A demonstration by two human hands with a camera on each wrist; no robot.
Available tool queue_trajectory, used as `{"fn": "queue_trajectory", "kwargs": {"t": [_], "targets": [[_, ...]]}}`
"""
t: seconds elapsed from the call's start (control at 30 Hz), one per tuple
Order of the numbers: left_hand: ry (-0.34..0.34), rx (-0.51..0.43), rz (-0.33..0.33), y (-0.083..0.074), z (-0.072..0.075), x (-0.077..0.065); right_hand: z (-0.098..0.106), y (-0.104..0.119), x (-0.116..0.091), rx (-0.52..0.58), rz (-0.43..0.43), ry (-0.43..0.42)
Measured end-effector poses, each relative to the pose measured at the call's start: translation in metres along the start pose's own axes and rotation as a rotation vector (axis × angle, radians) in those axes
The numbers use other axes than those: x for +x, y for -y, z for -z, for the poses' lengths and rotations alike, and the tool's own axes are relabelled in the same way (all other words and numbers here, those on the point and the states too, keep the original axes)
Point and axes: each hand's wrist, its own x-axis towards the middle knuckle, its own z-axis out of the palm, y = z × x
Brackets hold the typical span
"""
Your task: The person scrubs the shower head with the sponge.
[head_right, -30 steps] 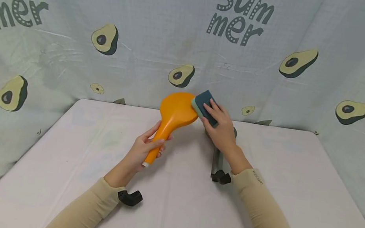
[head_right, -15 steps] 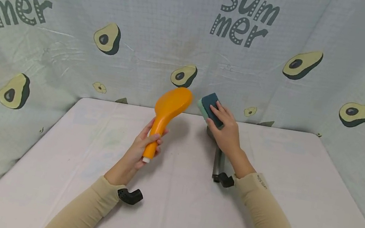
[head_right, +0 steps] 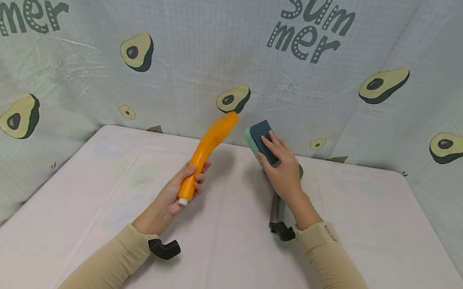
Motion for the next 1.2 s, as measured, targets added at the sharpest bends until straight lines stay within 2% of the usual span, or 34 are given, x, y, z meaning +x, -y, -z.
{"fn": "queue_trajectory", "kwargs": {"t": [0.13,0.3,0.43,0.5,0.57,0.67,0.77,0.87,1.03,1.2], "targets": [[-0.01,-0.05,0.037,0.0,0.002,-0.001,-0.001,0.005,0.0,0.008,0.009,-0.001],[0.013,-0.012,0.045,-0.002,0.002,-0.002,-0.001,0.009,-0.001,0.007,0.026,-0.004],[0.136,-0.029,0.076,-0.003,0.004,-0.003,-0.001,0.01,-0.002,0.004,0.024,0.003],[0.196,-0.085,0.103,-0.005,0.005,-0.004,-0.001,0.012,-0.003,-0.001,0.017,0.009],[0.224,-0.128,0.128,-0.006,0.005,-0.005,0.0,0.012,-0.004,-0.008,0.007,0.013],[0.196,-0.128,0.147,-0.005,0.004,-0.005,0.0,0.014,-0.005,-0.012,-0.003,0.021],[0.136,-0.066,0.169,-0.003,0.002,-0.004,-0.002,0.015,-0.006,-0.014,0.002,0.032],[0.114,-0.051,0.198,-0.003,0.0,-0.004,-0.004,0.018,-0.004,-0.008,0.027,0.042],[0.224,-0.148,0.262,-0.003,0.002,-0.004,-0.013,0.021,0.001,-0.018,0.122,0.053],[0.319,-0.197,0.307,-0.003,0.004,-0.004,-0.023,0.02,0.007,-0.091,0.21,0.029]]}}
